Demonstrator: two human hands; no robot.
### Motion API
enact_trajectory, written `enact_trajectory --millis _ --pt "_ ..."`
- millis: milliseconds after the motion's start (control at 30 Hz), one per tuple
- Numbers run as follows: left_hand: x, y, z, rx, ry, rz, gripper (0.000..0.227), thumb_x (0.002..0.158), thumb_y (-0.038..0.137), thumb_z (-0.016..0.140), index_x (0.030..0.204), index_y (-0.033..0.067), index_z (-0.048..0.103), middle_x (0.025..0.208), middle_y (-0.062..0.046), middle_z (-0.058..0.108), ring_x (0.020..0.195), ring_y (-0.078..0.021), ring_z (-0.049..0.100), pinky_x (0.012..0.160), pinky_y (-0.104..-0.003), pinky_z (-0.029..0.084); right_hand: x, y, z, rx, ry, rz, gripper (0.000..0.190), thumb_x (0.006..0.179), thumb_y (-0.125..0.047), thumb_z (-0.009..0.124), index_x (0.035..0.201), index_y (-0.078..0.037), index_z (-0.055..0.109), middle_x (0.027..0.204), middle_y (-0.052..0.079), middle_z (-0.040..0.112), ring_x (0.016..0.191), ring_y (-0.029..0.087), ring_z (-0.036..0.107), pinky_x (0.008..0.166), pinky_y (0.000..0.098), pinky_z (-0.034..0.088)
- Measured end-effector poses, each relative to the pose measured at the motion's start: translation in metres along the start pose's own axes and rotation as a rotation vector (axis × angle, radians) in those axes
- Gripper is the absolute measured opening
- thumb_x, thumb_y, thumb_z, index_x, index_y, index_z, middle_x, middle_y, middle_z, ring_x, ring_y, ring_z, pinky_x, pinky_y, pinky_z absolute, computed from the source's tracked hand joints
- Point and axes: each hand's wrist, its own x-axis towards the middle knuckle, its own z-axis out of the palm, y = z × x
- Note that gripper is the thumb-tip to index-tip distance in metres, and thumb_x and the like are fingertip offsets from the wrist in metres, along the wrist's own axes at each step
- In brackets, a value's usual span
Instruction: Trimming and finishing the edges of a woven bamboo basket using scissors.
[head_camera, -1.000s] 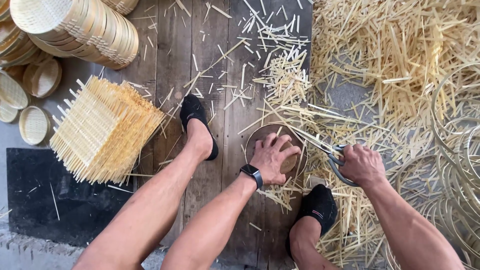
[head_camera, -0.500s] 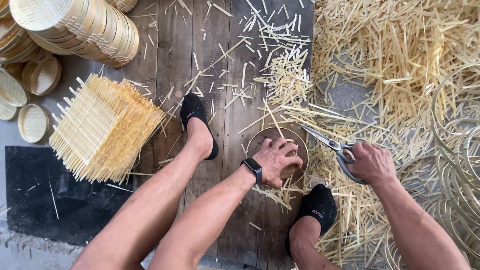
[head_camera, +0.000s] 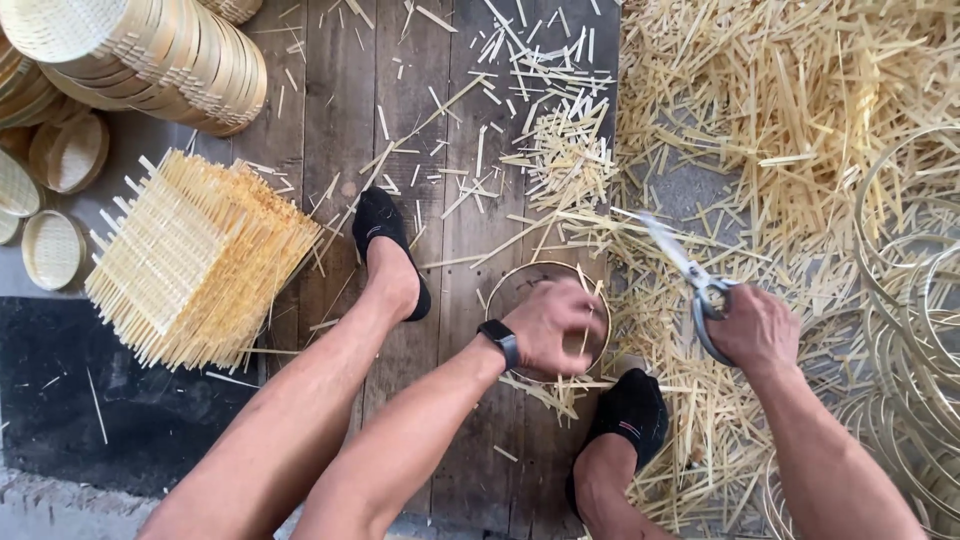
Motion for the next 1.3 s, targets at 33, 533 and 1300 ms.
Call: enact_trajectory --millis 33,533,1300 --pt "0.002 -0.016 0.013 0.001 0.001 0.005 0.03 0.063 0.042 0.084 0.09 0.0293 0.076 0.118 -0.001 0.065 0.123 -0.0209 0.054 0.104 -0.051 0.037 0.003 0.003 0.007 0.0 0.003 0.005 0.056 0.101 -0.058 0.052 0.103 -0.006 0.071 0.091 0.008 0.068 0.083 0.02 0.064 0.078 0.0389 0.057" --pt "0.052 -0.055 0.017 -0.504 0.321 -1.03 0.041 0.076 0.061 0.076 0.093 0.0249 0.082 0.094 -0.002 0.071 0.093 -0.0253 0.067 0.087 -0.042 0.049 -0.024 -0.111 0.026 1.272 -0.065 -0.023 0.024 0.087 -0.016 0.075 0.099 0.005 0.076 0.079 0.01 0.078 0.068 0.02 0.075 0.065 0.0347 0.064" --pt "-0.065 -0.053 0.053 -0.695 0.556 -1.297 0.036 0.083 0.033 0.084 0.104 0.0047 0.084 0.08 -0.017 0.077 0.065 -0.0185 0.065 0.062 -0.031 0.049 -0.054 -0.099 0.045 1.472 -0.251 0.077 0.026 0.093 -0.015 0.074 0.105 0.008 0.076 0.085 0.017 0.075 0.066 0.024 0.069 0.059 0.0349 0.058"
